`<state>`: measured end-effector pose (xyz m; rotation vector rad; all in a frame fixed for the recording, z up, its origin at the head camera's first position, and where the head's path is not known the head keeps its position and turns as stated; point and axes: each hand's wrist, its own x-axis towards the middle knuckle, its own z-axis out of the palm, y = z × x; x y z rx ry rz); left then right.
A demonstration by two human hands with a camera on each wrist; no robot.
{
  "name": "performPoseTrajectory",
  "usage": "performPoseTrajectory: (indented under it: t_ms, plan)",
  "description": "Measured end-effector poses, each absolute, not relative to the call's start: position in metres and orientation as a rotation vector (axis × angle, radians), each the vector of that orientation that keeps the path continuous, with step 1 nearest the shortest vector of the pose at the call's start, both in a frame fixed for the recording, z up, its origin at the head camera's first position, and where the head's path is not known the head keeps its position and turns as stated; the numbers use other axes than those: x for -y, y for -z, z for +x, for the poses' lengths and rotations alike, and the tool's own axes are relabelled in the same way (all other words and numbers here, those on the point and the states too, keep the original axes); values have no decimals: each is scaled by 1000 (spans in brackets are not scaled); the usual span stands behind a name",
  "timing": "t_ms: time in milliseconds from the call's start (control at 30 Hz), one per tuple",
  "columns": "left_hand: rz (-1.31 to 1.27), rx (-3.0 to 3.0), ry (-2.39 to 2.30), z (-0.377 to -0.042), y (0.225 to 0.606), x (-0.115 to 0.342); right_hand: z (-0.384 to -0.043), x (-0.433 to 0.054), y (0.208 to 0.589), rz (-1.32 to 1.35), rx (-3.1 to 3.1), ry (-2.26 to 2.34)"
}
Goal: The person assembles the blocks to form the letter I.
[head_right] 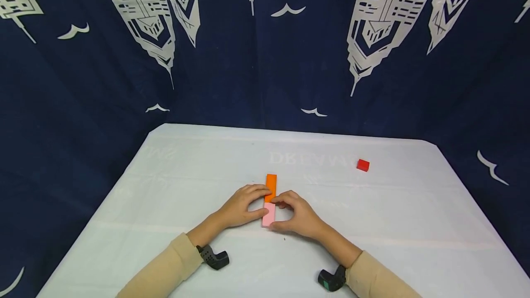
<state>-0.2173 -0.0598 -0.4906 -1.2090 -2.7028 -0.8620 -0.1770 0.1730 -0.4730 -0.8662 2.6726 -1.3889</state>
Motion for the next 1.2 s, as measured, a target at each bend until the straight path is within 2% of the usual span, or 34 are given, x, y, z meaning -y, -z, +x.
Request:
performPoseTrajectory:
  t_ms: [267, 1200]
  plan:
    - [-1208, 2702, 866, -218, 489, 59, -197, -191, 460, -834, -2718, 1295]
    - [-1199, 2740, 878, -216, 487, 59, -237, -269, 447, -504, -2955, 1137]
